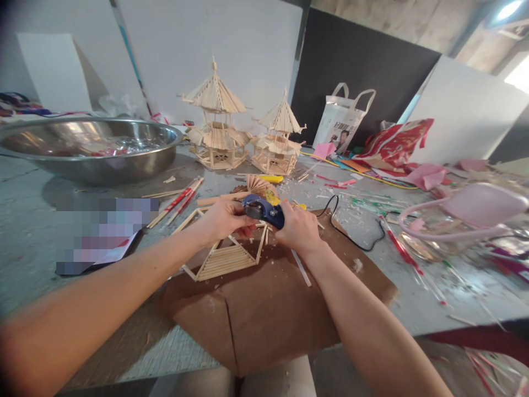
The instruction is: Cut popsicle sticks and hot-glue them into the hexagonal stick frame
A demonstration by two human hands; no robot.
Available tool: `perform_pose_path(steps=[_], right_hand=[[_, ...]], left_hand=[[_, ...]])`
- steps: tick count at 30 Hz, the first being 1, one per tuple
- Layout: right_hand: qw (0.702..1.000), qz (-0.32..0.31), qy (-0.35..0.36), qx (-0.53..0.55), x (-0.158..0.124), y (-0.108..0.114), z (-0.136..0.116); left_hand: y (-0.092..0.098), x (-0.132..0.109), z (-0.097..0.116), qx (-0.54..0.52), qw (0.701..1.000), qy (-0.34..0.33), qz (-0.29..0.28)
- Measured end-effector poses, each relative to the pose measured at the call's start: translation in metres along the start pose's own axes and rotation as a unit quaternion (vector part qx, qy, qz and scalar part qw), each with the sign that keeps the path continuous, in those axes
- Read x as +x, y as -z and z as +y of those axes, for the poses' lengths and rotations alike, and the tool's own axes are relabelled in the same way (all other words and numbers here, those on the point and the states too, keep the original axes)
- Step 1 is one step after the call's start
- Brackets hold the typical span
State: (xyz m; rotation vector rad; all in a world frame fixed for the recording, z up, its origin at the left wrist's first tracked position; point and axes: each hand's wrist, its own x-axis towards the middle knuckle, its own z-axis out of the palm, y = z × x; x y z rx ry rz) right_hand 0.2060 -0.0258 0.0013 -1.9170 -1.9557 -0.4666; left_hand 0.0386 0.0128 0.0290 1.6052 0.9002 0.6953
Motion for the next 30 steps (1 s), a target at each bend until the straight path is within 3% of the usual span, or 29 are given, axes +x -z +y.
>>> perform_pose_path(steps=[30], right_hand=[[0.997, -0.072, -0.019, -0.033, 0.0022, 0.0021, -0.0050]], left_hand=[[0.0040, 0.0012, -0.0003, -0.025, 0.998, 0.051, -0.032]])
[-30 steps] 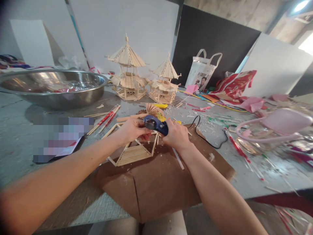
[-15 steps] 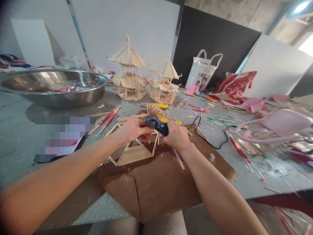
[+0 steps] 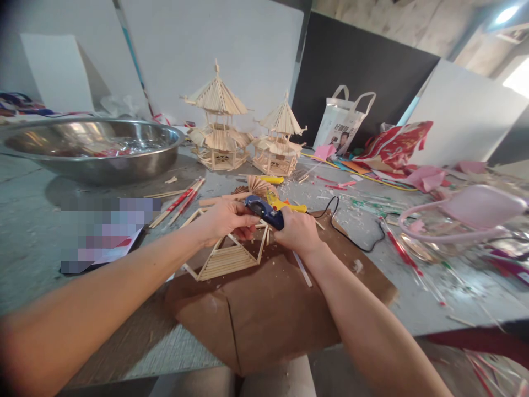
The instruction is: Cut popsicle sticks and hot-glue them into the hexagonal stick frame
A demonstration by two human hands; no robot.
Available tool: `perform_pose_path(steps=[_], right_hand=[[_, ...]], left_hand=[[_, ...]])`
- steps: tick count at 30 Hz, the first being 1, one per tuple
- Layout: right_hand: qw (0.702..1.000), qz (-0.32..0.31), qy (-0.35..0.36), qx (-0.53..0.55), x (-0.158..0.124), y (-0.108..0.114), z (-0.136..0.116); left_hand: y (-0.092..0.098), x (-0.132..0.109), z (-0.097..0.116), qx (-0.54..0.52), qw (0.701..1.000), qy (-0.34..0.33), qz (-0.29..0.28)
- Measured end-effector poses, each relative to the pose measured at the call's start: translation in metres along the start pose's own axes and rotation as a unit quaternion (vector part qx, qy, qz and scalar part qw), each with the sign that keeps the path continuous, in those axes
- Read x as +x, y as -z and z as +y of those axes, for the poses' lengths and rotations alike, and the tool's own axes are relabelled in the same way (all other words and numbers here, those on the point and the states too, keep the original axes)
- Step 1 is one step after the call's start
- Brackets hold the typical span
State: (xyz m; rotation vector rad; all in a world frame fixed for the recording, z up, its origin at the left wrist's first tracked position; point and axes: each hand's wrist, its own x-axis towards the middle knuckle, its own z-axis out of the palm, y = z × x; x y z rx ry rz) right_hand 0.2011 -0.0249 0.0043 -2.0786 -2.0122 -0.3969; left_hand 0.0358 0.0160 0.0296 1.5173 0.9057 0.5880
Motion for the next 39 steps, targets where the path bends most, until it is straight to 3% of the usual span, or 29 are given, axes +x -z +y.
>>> perform_pose_path(steps=[8, 15, 25, 33, 39], right_hand=[[0.999, -0.023, 0.006, 0.045, 0.004, -0.003, 0.006], [0.996, 0.046, -0.019, 0.073, 0.010, -0.007, 0.023], [0.991, 0.045, -0.121, 0.022, 0.018, -0.013, 0.046], [0.971, -0.031, -0.239, -0.005, 0.023, -0.017, 0.077], [0.959, -0.039, -0.280, 0.011, 0.017, -0.020, 0.094]], left_hand=[[0.004, 0.004, -0.007, -0.006, 1.000, -0.013, -0.015], [0.007, 0.006, -0.011, 0.004, 0.999, -0.027, -0.020], [0.005, 0.003, -0.003, 0.065, 0.996, -0.053, 0.026], [0.008, -0.010, 0.016, 0.258, 0.965, -0.009, 0.054], [0.022, -0.022, 0.004, 0.359, 0.932, 0.011, 0.039]])
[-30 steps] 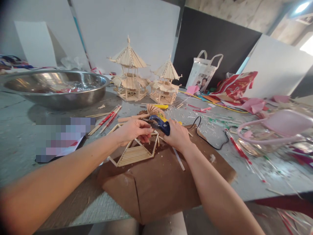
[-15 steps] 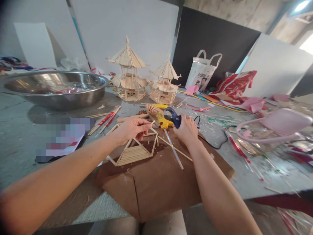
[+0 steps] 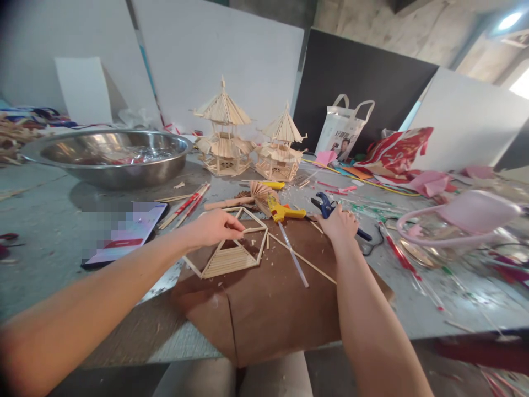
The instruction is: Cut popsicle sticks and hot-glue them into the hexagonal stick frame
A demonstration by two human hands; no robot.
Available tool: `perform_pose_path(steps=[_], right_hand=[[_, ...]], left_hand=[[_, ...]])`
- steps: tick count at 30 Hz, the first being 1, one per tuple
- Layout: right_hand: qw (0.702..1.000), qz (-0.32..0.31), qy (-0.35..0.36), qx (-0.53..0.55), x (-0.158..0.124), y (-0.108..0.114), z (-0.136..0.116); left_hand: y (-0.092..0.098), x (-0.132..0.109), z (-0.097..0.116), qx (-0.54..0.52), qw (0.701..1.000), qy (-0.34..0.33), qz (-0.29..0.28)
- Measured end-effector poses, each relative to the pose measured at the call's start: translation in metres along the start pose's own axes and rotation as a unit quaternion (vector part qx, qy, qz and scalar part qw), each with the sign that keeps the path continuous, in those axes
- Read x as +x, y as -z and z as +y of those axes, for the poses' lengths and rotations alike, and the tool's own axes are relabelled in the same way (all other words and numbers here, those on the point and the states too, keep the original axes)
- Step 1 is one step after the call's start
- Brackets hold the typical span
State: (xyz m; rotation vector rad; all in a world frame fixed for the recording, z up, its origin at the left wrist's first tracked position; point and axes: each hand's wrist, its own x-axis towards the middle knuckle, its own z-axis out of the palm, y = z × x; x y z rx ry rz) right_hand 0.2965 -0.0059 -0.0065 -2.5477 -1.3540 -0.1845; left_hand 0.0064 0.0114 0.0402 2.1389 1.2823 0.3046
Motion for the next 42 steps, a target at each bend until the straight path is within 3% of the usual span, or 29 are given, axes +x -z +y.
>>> perform_pose_path(steps=[3, 8, 12, 15, 18, 20, 22, 25, 37, 42], right_hand=[[0.999, -0.037, 0.014, -0.001, 0.000, -0.005, 0.006], [0.995, -0.077, -0.043, -0.056, 0.004, -0.014, 0.005], [0.997, -0.044, -0.010, -0.068, 0.005, -0.009, 0.001], [0.995, 0.039, 0.092, -0.020, -0.005, 0.004, -0.013], [0.971, 0.092, 0.206, 0.080, -0.030, 0.017, -0.039], [0.940, 0.050, 0.307, 0.143, -0.053, 0.020, -0.061], [0.886, -0.008, 0.424, 0.185, -0.074, 0.019, -0.080], [0.846, -0.039, 0.492, 0.201, -0.094, 0.012, -0.096], [0.832, -0.064, 0.504, 0.223, -0.096, 0.004, -0.098], [0.855, -0.052, 0.465, 0.224, -0.094, 0.004, -0.094]], left_hand=[[0.000, -0.001, -0.015, 0.028, 1.000, 0.006, -0.009], [0.001, -0.003, -0.025, 0.046, 0.999, -0.001, -0.026], [0.001, -0.006, -0.022, 0.045, 0.998, 0.006, -0.038], [0.002, -0.009, -0.020, 0.050, 0.998, 0.013, -0.039], [0.001, -0.009, -0.020, 0.056, 0.998, 0.008, -0.035], [-0.002, -0.008, -0.021, 0.055, 0.998, -0.003, -0.032], [-0.005, -0.006, -0.022, 0.053, 0.998, -0.013, -0.027], [-0.008, -0.006, -0.023, 0.051, 0.998, -0.023, -0.020], [-0.008, -0.004, -0.024, 0.048, 0.997, -0.032, -0.047], [-0.007, -0.001, -0.026, 0.052, 0.998, -0.006, -0.044]])
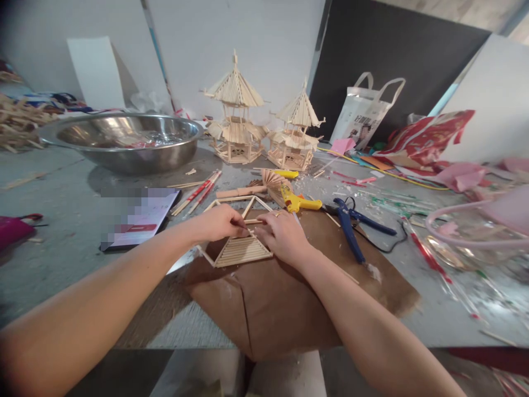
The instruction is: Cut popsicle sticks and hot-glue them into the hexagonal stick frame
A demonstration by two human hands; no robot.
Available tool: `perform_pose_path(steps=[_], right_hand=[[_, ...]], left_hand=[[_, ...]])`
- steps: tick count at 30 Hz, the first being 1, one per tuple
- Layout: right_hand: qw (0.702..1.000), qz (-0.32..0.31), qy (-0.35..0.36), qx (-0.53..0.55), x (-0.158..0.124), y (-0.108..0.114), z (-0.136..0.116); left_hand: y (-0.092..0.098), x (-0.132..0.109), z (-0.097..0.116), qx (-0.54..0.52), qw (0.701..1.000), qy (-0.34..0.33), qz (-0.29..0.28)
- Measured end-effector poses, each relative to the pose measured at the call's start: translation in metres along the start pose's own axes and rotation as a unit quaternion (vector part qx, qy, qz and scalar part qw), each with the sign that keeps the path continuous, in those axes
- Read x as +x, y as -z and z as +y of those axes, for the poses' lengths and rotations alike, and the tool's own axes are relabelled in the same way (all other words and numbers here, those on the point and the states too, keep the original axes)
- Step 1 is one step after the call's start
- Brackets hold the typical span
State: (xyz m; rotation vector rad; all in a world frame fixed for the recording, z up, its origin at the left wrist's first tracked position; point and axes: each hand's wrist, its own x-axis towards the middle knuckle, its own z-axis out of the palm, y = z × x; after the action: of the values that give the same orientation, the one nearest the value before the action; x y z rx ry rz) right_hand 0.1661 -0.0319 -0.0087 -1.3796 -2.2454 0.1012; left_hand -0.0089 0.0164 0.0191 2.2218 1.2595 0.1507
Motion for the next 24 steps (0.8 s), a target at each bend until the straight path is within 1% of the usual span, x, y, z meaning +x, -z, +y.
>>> perform_pose_path(steps=[3, 6, 11, 17, 24], right_hand=[[0.999, -0.024, -0.027, -0.020, -0.001, 0.003, 0.007], [0.998, -0.044, -0.038, -0.034, -0.001, 0.005, 0.014], [0.997, -0.049, -0.044, -0.034, -0.002, 0.005, 0.015], [0.998, -0.045, -0.041, -0.029, -0.001, 0.006, 0.014], [0.999, -0.039, -0.031, -0.020, -0.002, 0.003, 0.020]], left_hand=[[0.001, 0.001, -0.002, 0.008, 1.000, 0.016, -0.004], [0.001, 0.001, -0.003, 0.020, 0.999, 0.027, -0.011], [0.001, 0.002, -0.003, 0.026, 0.999, 0.029, -0.027], [0.000, 0.003, -0.001, 0.020, 0.999, 0.043, -0.016], [0.002, 0.001, 0.002, -0.017, 0.997, 0.065, -0.044]])
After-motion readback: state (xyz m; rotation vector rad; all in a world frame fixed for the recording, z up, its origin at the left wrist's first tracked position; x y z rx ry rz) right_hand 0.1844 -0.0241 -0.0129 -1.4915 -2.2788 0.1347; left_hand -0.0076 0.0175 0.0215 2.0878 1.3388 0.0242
